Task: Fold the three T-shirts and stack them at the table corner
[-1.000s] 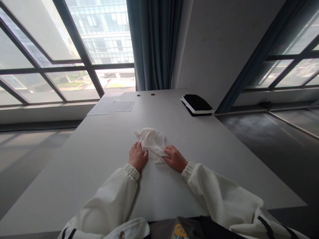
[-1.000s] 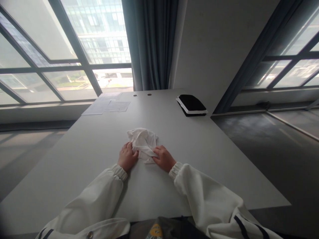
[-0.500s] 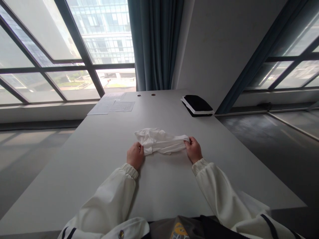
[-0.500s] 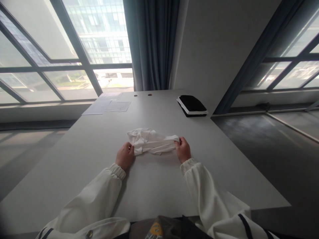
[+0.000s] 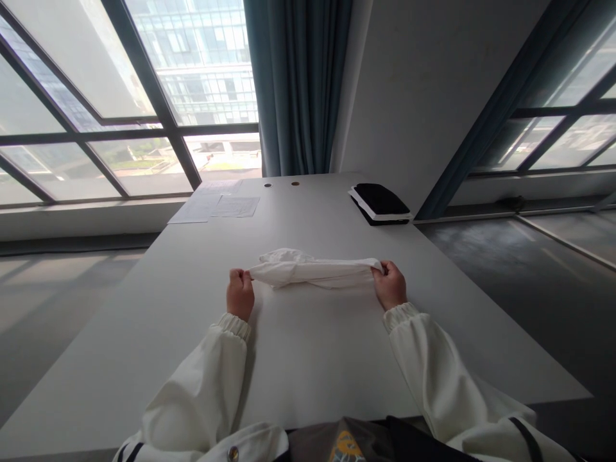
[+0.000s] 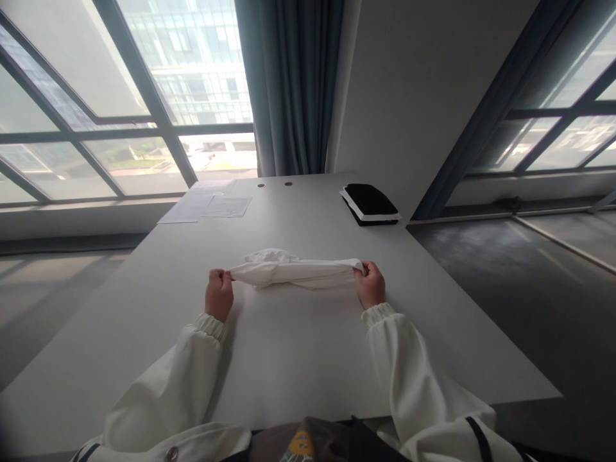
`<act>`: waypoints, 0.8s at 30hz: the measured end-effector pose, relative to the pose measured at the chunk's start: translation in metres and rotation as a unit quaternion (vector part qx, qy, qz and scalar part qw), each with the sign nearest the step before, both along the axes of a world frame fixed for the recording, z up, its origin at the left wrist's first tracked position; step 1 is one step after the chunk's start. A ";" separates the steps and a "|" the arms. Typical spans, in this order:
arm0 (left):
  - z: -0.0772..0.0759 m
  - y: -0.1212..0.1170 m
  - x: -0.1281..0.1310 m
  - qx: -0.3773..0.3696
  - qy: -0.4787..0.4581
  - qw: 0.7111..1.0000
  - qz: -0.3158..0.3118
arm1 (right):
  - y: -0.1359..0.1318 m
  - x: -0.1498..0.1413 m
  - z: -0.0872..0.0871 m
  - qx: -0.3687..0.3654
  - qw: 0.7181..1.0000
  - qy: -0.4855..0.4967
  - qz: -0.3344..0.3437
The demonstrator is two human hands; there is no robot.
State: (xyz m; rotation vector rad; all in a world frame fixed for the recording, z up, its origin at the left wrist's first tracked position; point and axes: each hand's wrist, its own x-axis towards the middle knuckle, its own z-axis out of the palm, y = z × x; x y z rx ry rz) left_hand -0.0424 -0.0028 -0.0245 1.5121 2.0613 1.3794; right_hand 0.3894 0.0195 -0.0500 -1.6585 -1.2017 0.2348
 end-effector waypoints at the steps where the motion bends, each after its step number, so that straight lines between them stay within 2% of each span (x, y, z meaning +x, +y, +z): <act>1: -0.001 0.002 -0.005 0.001 -0.011 1.000 0.006 | 0.001 0.002 -0.001 -0.004 1.000 -0.002 -0.002; 5: -0.007 0.009 -0.013 0.007 -0.082 0.997 0.009 | 0.004 0.003 -0.006 -0.006 1.000 -0.004 -0.015; 8: -0.012 0.011 -0.011 0.002 -0.152 0.988 -0.030 | 0.006 -0.002 -0.010 0.003 0.999 -0.012 -0.031; 10: -0.015 0.011 -0.008 -0.007 -0.154 0.987 -0.048 | 0.006 -0.006 -0.011 0.018 0.999 -0.032 -0.028; 14: -0.013 0.009 -0.004 0.015 -0.049 0.997 -0.052 | -0.001 -0.016 -0.006 0.084 0.987 -0.132 0.040; 16: -0.008 0.004 0.000 0.036 0.038 0.995 -0.084 | -0.008 -0.026 0.000 0.097 0.973 -0.188 0.092; 18: -0.003 -0.003 0.009 0.041 0.136 0.980 -0.138 | -0.015 -0.040 0.005 0.099 0.959 -0.225 0.141; 21: -0.002 -0.014 0.029 0.001 0.237 0.950 -0.203 | -0.020 -0.060 0.006 0.087 0.940 -0.244 0.222; 24: -0.008 -0.018 0.047 -0.062 0.253 0.937 -0.231 | -0.018 -0.070 0.001 0.044 0.910 -0.246 0.330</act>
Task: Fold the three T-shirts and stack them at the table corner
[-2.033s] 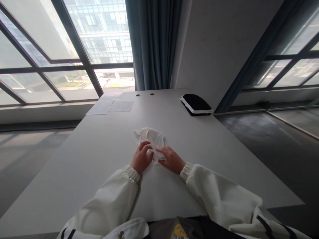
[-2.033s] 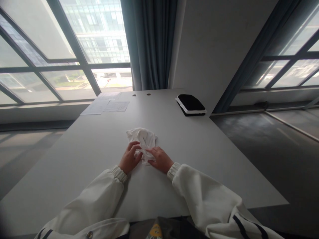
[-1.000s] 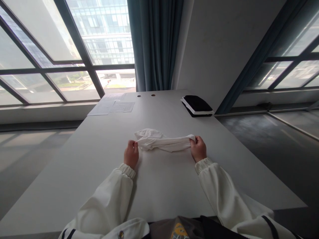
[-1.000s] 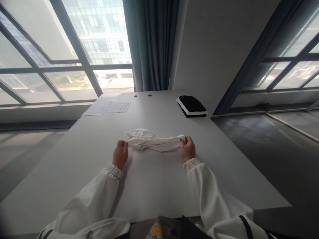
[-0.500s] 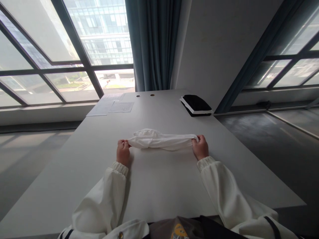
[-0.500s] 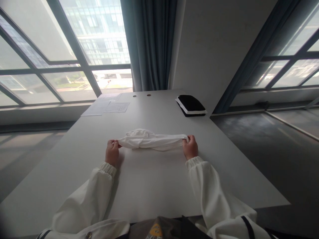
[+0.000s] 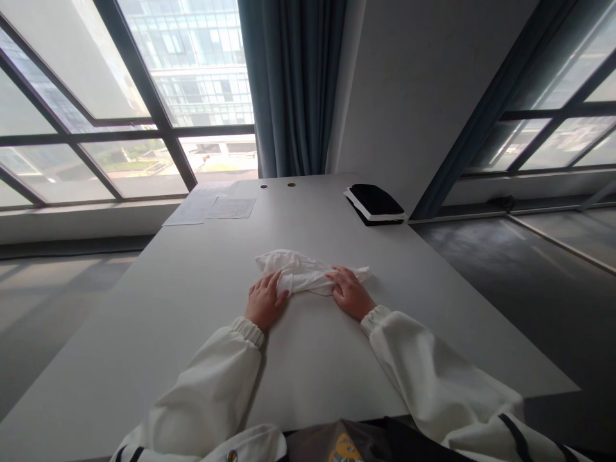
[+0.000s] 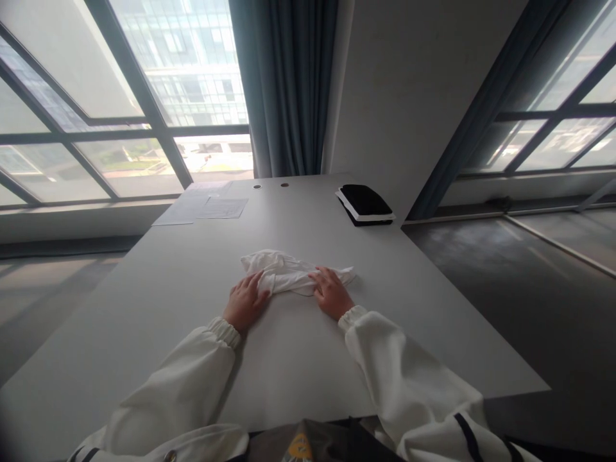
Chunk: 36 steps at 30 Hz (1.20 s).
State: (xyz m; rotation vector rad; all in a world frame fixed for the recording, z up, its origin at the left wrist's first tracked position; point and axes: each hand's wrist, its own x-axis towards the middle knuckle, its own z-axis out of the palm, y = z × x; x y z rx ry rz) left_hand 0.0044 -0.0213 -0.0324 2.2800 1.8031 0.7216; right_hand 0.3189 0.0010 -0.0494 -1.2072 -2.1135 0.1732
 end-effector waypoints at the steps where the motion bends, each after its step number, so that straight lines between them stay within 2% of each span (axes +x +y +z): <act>1: -0.003 0.000 0.003 -0.016 -0.002 1.000 0.002 | 0.002 -0.001 -0.003 -0.019 0.999 -0.008 0.024; 5: -0.013 0.005 0.001 -0.034 -0.014 0.998 0.044 | 0.007 0.003 -0.009 -0.058 0.997 0.000 0.053; 9: -0.013 0.008 -0.005 -0.044 -0.010 0.996 0.072 | 0.007 0.007 -0.009 -0.065 0.996 0.018 0.053; 18: -0.004 0.005 -0.004 -0.078 0.005 0.995 0.061 | 0.006 0.005 -0.007 -0.067 0.996 0.028 0.053; 29: -0.011 0.008 -0.006 -0.055 -0.014 0.997 0.059 | 0.007 0.005 -0.008 -0.069 0.996 0.032 0.052; 36: -0.011 0.011 -0.008 -0.035 -0.055 0.996 0.058 | 0.005 0.005 -0.003 -0.069 0.994 0.051 0.066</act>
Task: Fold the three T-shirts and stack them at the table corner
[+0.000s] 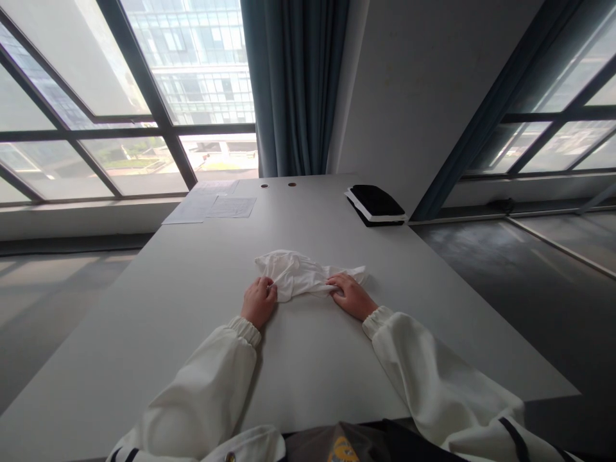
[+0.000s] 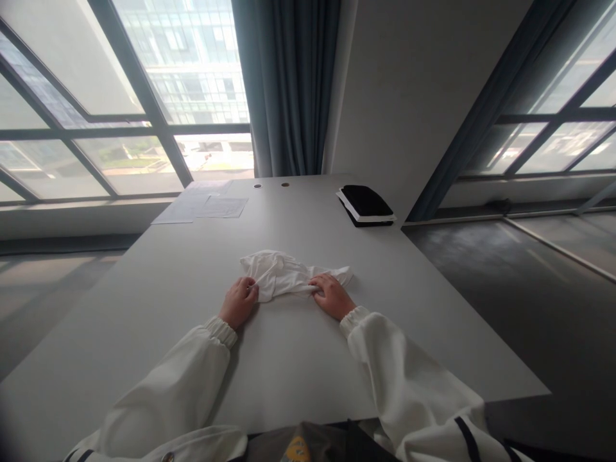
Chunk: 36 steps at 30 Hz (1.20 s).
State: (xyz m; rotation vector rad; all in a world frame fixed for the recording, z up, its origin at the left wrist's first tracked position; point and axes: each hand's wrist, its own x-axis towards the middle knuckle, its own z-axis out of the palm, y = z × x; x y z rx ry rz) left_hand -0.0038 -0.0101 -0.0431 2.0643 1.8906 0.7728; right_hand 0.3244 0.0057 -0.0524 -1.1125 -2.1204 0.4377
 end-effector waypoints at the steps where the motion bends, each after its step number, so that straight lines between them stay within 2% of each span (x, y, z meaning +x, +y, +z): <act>1: 0.000 0.000 0.000 0.008 -0.003 1.000 -0.001 | -0.001 0.000 0.001 -0.002 1.000 0.002 0.002; 7: 0.002 0.002 -0.007 0.032 -0.036 0.999 0.013 | -0.005 0.001 0.007 -0.027 0.999 0.021 -0.003; 14: 0.004 0.009 -0.026 0.048 -0.179 0.979 0.082 | -0.010 0.003 0.014 -0.063 0.997 0.034 -0.023; 18: 0.008 0.008 -0.029 0.060 -0.195 0.972 0.119 | -0.014 0.002 0.021 -0.078 0.996 0.047 -0.018; 20: 0.010 0.004 -0.027 0.046 -0.189 0.976 0.097 | -0.018 0.001 0.024 -0.090 0.995 0.043 0.012; 22: 0.012 0.000 -0.024 0.022 -0.189 0.981 0.044 | -0.022 0.000 0.026 -0.098 0.994 0.032 0.029; 24: 0.014 -0.004 -0.020 -0.004 -0.182 0.983 -0.012 | -0.024 0.000 0.026 -0.087 0.996 0.024 0.005; 26: 0.015 -0.007 -0.017 -0.021 -0.150 0.988 -0.041 | -0.023 0.000 0.024 -0.052 0.998 0.022 -0.037; 28: 0.015 -0.006 -0.015 -0.020 -0.105 0.994 -0.032 | -0.019 0.000 0.021 -0.010 0.999 0.018 -0.048; 32: 0.010 0.002 -0.015 0.034 -0.057 0.998 0.012 | -0.011 0.001 0.013 0.000 1.000 -0.029 0.012; 36: 0.004 0.005 -0.014 0.016 -0.026 0.999 -0.034 | -0.011 0.000 0.013 -0.022 0.998 -0.041 0.041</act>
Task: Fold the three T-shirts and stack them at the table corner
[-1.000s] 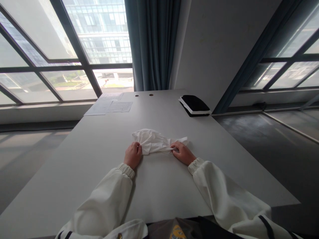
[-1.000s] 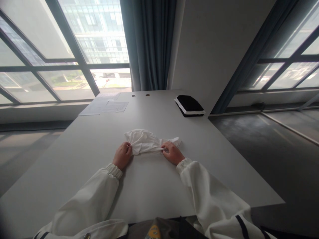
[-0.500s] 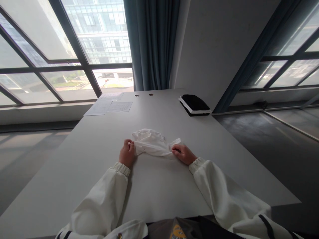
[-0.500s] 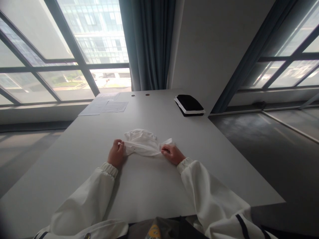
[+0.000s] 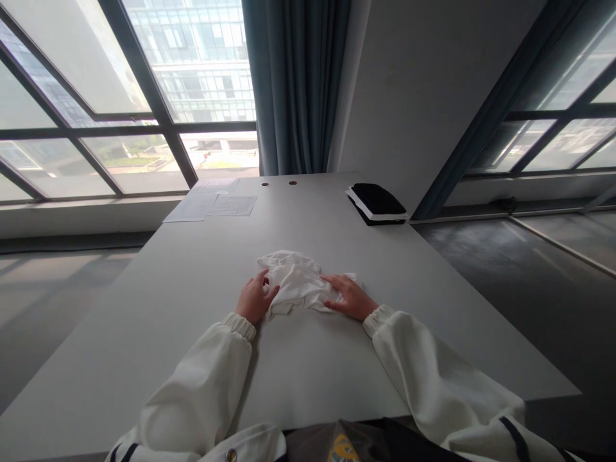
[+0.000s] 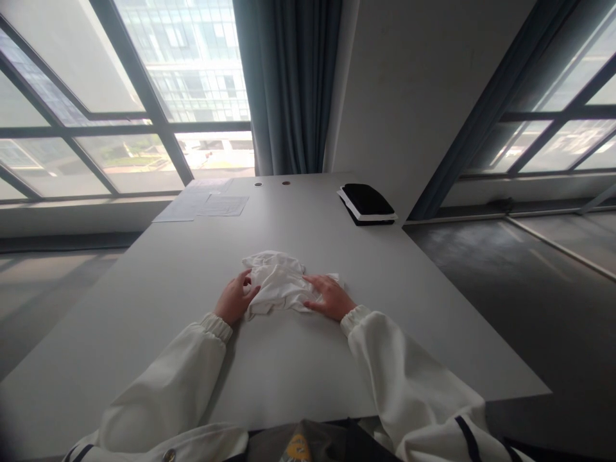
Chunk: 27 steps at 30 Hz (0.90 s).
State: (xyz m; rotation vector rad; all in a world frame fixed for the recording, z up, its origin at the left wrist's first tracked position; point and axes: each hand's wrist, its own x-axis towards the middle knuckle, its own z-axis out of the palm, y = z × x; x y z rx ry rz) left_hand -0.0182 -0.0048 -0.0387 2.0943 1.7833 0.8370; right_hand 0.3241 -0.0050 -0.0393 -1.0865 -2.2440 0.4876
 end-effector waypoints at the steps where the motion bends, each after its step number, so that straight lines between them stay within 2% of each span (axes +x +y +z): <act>1: -0.001 -0.001 0.002 -0.008 0.003 1.000 -0.017 | -0.001 -0.001 0.002 -0.005 1.000 0.005 0.004; 5: 0.002 -0.009 0.011 -0.028 0.002 0.994 -0.108 | -0.012 -0.008 0.008 -0.027 0.999 0.036 0.022; 9: 0.016 -0.018 0.018 -0.039 0.007 0.974 -0.224 | -0.032 -0.024 0.012 -0.049 0.996 0.037 0.067; 12: 0.024 -0.022 0.018 -0.057 -0.007 0.959 -0.276 | -0.045 -0.037 0.016 -0.049 0.990 0.061 0.113; 13: 0.024 -0.023 0.017 -0.061 -0.021 0.960 -0.271 | -0.046 -0.039 0.017 -0.035 0.990 0.076 0.110; 15: 0.022 -0.022 0.014 -0.077 -0.057 0.971 -0.220 | -0.044 -0.040 0.016 0.008 0.993 0.101 0.056; 18: 0.014 -0.017 0.009 -0.095 -0.093 0.987 -0.087 | -0.028 -0.032 0.003 0.057 0.989 0.096 -0.097; 20: 0.010 -0.012 0.006 -0.070 -0.068 0.995 -0.005 | -0.014 -0.024 -0.011 0.067 0.980 0.067 -0.175; 22: 0.007 -0.008 0.005 -0.033 -0.008 0.998 0.057 | -0.003 -0.018 -0.024 0.064 0.977 0.037 -0.200; 24: 0.005 -0.005 0.006 -0.019 0.048 0.996 0.068 | 0.003 -0.015 -0.031 0.055 0.981 0.019 -0.185; 27: 0.002 -0.005 0.009 -0.028 0.065 0.997 0.019 | 0.003 -0.016 -0.031 0.043 0.986 0.024 -0.160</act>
